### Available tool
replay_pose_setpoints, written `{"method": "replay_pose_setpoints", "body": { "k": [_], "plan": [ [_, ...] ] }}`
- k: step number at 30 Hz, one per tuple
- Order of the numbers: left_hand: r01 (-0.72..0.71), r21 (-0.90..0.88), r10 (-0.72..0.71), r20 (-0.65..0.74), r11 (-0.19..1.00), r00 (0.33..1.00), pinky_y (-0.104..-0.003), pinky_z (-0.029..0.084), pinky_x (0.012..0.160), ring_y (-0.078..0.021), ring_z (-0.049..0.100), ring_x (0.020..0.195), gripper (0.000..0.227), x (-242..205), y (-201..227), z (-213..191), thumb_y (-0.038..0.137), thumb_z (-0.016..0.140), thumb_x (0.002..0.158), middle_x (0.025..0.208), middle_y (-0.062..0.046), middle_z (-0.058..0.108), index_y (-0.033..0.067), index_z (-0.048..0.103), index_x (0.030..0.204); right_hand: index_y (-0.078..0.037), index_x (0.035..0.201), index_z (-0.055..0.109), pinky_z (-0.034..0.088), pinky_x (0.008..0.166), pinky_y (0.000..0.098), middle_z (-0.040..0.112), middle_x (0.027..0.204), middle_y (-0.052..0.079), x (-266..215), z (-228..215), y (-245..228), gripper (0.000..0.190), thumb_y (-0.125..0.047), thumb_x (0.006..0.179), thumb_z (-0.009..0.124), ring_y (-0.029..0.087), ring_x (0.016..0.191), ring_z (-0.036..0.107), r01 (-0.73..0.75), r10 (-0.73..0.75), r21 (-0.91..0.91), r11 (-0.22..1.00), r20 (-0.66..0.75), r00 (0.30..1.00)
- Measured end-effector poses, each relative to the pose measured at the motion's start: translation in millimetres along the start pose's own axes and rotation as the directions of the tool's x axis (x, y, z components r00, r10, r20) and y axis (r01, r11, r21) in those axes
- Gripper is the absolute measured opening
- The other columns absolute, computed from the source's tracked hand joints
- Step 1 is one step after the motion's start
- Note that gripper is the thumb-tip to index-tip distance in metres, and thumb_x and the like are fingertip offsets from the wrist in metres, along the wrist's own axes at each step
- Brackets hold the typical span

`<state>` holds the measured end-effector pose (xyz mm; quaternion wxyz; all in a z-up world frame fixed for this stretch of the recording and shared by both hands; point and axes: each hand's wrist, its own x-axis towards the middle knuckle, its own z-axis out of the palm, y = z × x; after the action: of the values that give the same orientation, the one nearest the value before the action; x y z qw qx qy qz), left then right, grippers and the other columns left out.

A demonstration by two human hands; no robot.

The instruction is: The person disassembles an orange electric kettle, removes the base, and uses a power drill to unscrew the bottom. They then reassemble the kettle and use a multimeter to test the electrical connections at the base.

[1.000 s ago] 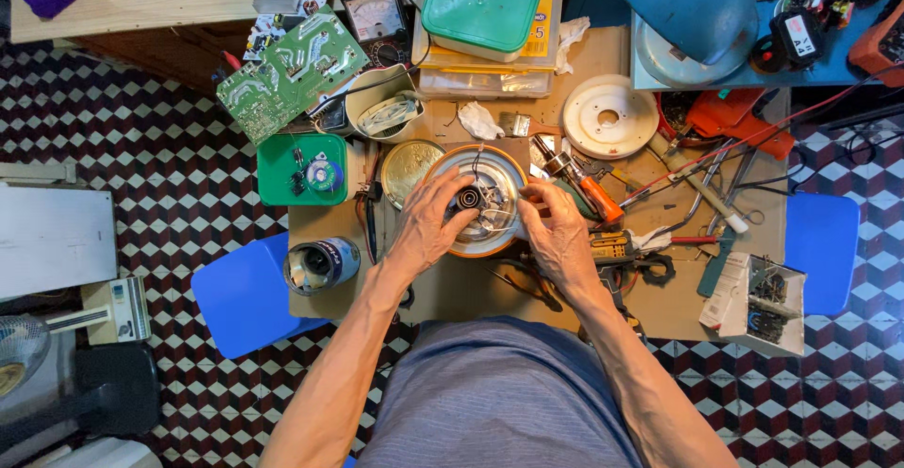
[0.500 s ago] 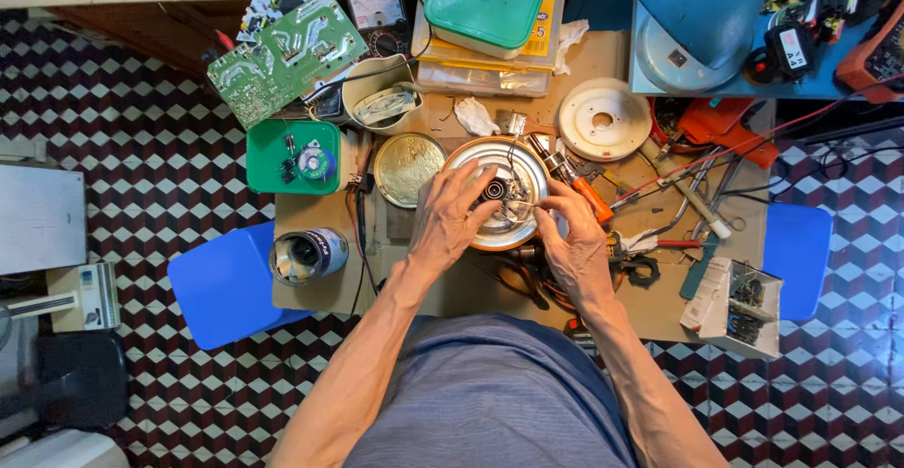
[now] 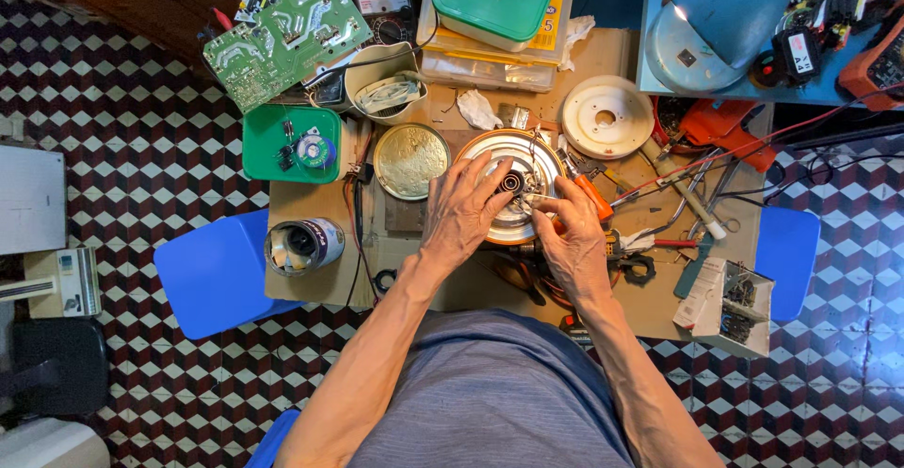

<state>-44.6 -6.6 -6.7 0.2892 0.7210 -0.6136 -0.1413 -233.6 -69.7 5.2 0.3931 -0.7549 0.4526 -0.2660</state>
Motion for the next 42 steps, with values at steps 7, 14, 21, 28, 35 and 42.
{"method": "replay_pose_setpoints", "body": {
  "k": [7,14,21,28,35,42],
  "plan": [
    [0.024,-0.002,-0.024,0.021,1.000,0.999,-0.048,0.036,0.109,-0.0275,0.046,0.137,0.048,0.3,-2.3,-0.6,0.039,0.058,0.103,0.150,-0.005,0.052,0.0237,0.057,0.148,-0.004,0.103,0.072,0.045,0.111,0.0421,0.056,0.146,0.025,-1.1,1.5,3.0,0.015,-0.014,0.092,0.074,0.037,0.136,0.055,0.052,-0.052,-0.023,0.998,0.008,0.999],
    [0.034,-0.024,-0.034,0.018,0.999,0.999,-0.047,0.035,0.110,-0.0276,0.046,0.138,0.047,0.3,-5.0,0.4,0.041,0.058,0.103,0.151,-0.005,0.053,0.0246,0.057,0.148,-0.004,0.101,0.070,0.044,0.111,0.0435,0.054,0.147,0.025,2.4,0.4,-0.9,0.016,-0.016,0.092,0.075,0.038,0.136,0.054,0.074,-0.073,-0.046,0.996,0.034,0.997],
    [0.029,-0.043,-0.028,0.005,0.999,1.000,-0.047,0.034,0.114,-0.0304,0.045,0.139,0.046,2.5,-11.4,-0.7,0.038,0.058,0.104,0.150,-0.009,0.053,0.0207,0.058,0.147,-0.006,0.115,0.062,0.057,0.090,0.0372,0.053,0.152,0.016,6.4,-3.0,-10.6,0.024,-0.019,0.096,0.064,0.030,0.108,0.068,-0.238,0.228,0.112,0.965,0.096,0.969],
    [0.017,-0.090,-0.017,-0.003,0.996,1.000,-0.047,0.037,0.114,-0.0322,0.046,0.138,0.045,-0.5,-16.2,-4.8,0.033,0.061,0.103,0.151,-0.012,0.053,0.0175,0.060,0.145,0.000,0.129,0.059,0.048,0.108,0.0375,0.054,0.149,0.022,2.3,-7.4,-1.4,0.028,-0.013,0.105,0.053,0.030,0.132,0.059,-0.143,0.150,0.134,0.981,-0.046,0.988],
    [0.029,-0.070,-0.030,-0.011,0.997,0.999,-0.046,0.037,0.114,-0.0323,0.047,0.138,0.044,-0.8,-17.7,-3.7,0.033,0.062,0.102,0.150,-0.011,0.054,0.0176,0.061,0.143,-0.001,0.126,0.063,0.053,0.095,0.0361,0.061,0.143,0.021,-5.7,-7.9,8.6,0.027,-0.013,0.102,0.055,0.030,0.117,0.064,-0.255,0.263,0.195,0.947,-0.020,0.964],
    [0.032,-0.061,-0.032,-0.010,0.998,0.999,-0.047,0.037,0.113,-0.0323,0.047,0.138,0.045,-0.8,-14.8,-4.8,0.034,0.062,0.102,0.150,-0.012,0.054,0.0180,0.061,0.143,-0.002,0.119,0.065,0.058,0.094,0.0346,0.056,0.145,0.021,-6.1,-2.5,-11.3,0.025,-0.011,0.095,0.069,0.028,0.123,0.064,0.009,-0.006,0.040,0.999,-0.076,0.997]
  ]
}}
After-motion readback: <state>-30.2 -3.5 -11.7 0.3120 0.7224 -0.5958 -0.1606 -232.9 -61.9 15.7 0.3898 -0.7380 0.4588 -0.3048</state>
